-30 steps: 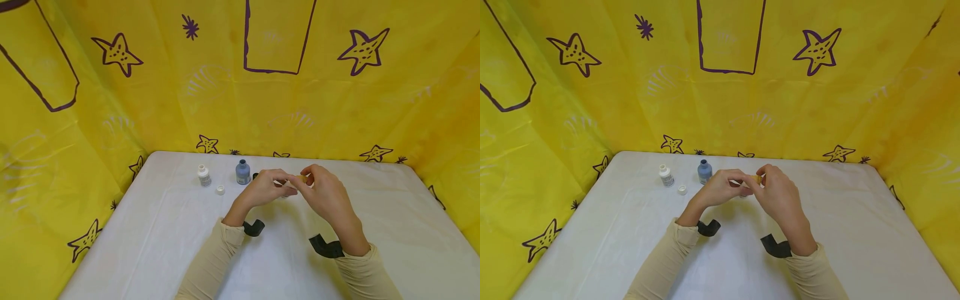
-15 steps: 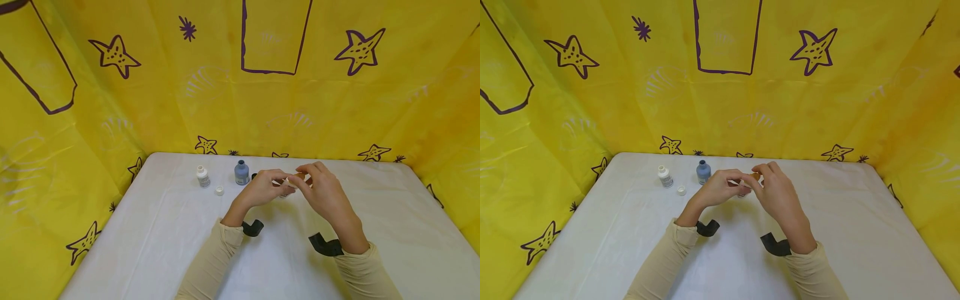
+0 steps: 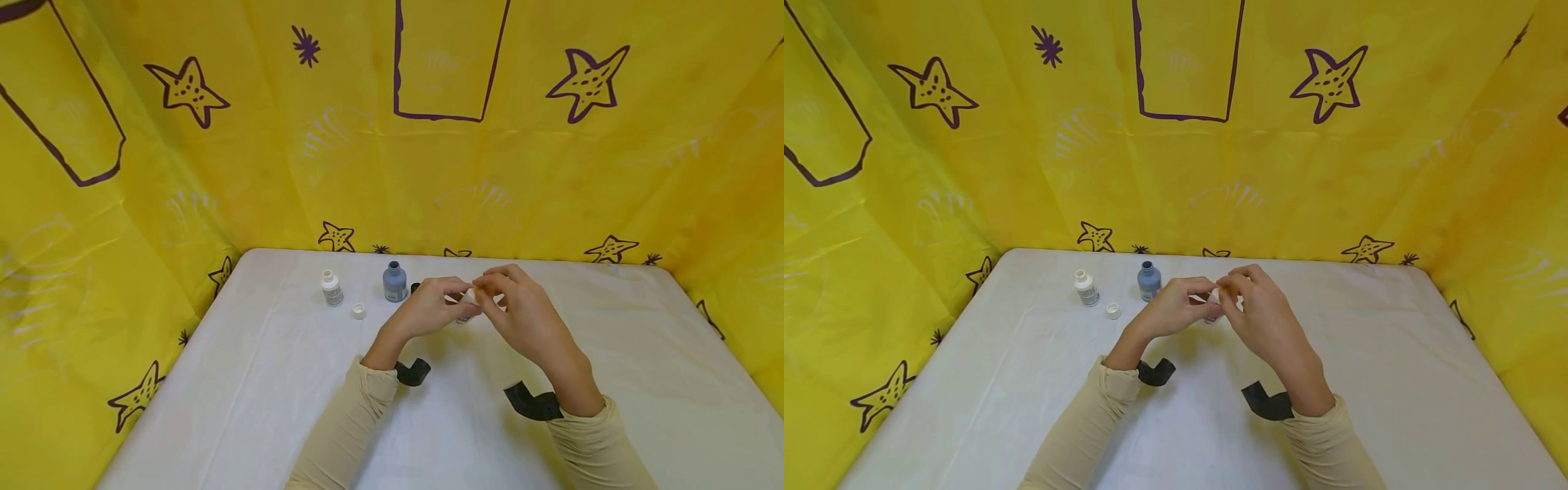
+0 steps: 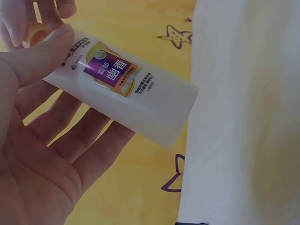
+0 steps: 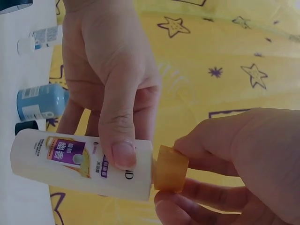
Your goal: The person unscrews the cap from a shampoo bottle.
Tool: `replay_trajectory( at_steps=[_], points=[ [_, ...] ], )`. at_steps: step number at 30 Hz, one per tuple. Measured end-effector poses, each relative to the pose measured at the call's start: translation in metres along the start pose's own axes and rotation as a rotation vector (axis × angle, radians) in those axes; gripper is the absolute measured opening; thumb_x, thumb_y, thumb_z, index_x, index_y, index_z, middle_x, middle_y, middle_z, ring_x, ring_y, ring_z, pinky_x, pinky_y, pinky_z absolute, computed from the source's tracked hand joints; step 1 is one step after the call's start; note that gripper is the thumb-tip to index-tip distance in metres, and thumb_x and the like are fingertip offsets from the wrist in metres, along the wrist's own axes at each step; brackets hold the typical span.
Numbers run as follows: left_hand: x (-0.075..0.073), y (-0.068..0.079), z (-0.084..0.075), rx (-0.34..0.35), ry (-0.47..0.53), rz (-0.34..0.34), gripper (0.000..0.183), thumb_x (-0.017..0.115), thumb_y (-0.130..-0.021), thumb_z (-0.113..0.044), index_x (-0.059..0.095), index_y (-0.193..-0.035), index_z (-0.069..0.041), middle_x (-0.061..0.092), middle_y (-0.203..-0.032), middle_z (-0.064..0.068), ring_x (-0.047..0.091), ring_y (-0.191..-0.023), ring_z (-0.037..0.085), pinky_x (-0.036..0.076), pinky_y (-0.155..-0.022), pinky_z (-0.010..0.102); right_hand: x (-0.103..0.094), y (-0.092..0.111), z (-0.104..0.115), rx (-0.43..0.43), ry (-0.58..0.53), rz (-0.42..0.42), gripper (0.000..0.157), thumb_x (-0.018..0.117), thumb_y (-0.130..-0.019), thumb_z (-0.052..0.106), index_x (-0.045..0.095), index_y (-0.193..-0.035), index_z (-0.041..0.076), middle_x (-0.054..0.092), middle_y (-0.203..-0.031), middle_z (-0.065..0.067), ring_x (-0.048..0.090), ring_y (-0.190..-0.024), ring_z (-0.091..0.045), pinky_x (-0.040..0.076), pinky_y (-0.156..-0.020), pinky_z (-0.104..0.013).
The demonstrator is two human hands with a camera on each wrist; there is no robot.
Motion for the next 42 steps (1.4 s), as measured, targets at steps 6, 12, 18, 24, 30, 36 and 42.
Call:
replay_trajectory(
  at_steps=[6, 12, 18, 24, 30, 36, 42],
  points=[
    [-0.002, 0.001, 0.000, -0.001, 0.003, -0.004, 0.029, 0.071, -0.097, -0.031, 0.072, -0.124, -0.020, 0.072, -0.106, -0.005, 0.070, -0.096, 0.010, 0.057, -0.090, 0.020, 0.000, 0.000, 0.002, -0.035, 0.023, -0.012, 0.015, 0.072, -0.095, 0.010, 0.075, -0.108, 0.002, 0.065, -0.119, -0.012, 0.068, -0.090, -0.023, 0.058, -0.072, -0.041],
    [-0.002, 0.001, 0.001, -0.016, 0.002, 0.004, 0.033, 0.071, -0.097, -0.032, 0.071, -0.127, -0.020, 0.072, -0.105, -0.006, 0.069, -0.097, 0.008, 0.057, -0.090, 0.020, 0.001, 0.000, 0.004, -0.071, 0.041, -0.008, 0.015, 0.074, -0.092, 0.006, 0.075, -0.107, 0.003, 0.066, -0.122, -0.012, 0.066, -0.091, -0.022, 0.058, -0.073, -0.041],
    [-0.001, 0.000, 0.001, -0.009, -0.007, 0.006, 0.031, 0.072, -0.096, -0.034, 0.072, -0.124, -0.021, 0.071, -0.103, -0.007, 0.067, -0.095, 0.005, 0.058, -0.088, 0.020, 0.000, 0.000, 0.003, -0.117, 0.042, -0.005, 0.024, 0.072, -0.090, -0.003, 0.072, -0.113, 0.001, 0.066, -0.124, -0.011, 0.062, -0.093, -0.021, 0.058, -0.076, -0.040],
    [0.000, -0.001, 0.002, -0.019, 0.021, 0.005, 0.028, 0.072, -0.097, -0.031, 0.072, -0.121, -0.017, 0.072, -0.107, -0.003, 0.069, -0.095, 0.006, 0.058, -0.083, 0.019, -0.003, 0.000, 0.002, -0.135, 0.038, -0.053, 0.033, 0.072, -0.088, -0.006, 0.067, -0.120, 0.001, 0.063, -0.120, -0.011, 0.062, -0.091, -0.020, 0.059, -0.074, -0.039],
    [0.000, -0.002, 0.002, -0.007, 0.038, -0.019, 0.032, 0.072, -0.097, -0.028, 0.071, -0.127, -0.016, 0.072, -0.111, -0.001, 0.068, -0.097, 0.009, 0.058, -0.082, 0.018, -0.013, -0.001, -0.002, -0.070, -0.006, -0.108, 0.043, 0.073, -0.085, -0.009, 0.064, -0.126, 0.000, 0.058, -0.111, -0.014, 0.066, -0.096, -0.026, 0.061, -0.075, -0.043],
    [0.000, -0.005, 0.000, 0.024, 0.034, -0.045, 0.032, 0.072, -0.097, -0.028, 0.071, -0.126, -0.015, 0.072, -0.112, -0.001, 0.068, -0.099, 0.011, 0.058, -0.086, 0.019, -0.021, -0.001, -0.008, -0.032, -0.021, -0.118, 0.041, 0.074, -0.086, -0.008, 0.066, -0.125, -0.002, 0.068, -0.108, -0.014, 0.069, -0.095, -0.028, 0.062, -0.075, -0.044],
    [-0.001, -0.004, 0.000, -0.021, 0.026, -0.065, 0.034, 0.072, -0.096, -0.033, 0.071, -0.128, -0.019, 0.072, -0.113, -0.003, 0.069, -0.102, 0.011, 0.058, -0.084, 0.020, -0.023, 0.000, -0.016, 0.057, -0.049, -0.125, 0.036, 0.075, -0.087, -0.001, 0.067, -0.122, -0.002, 0.069, -0.109, -0.017, 0.073, -0.088, -0.029, 0.061, -0.072, -0.032]
  ],
)
Point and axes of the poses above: each hand's wrist, its own y-axis away from the middle knuckle, its own x-axis out of the palm, z = x × y, the point moved 3 cm from there along -y, towards the middle knuckle
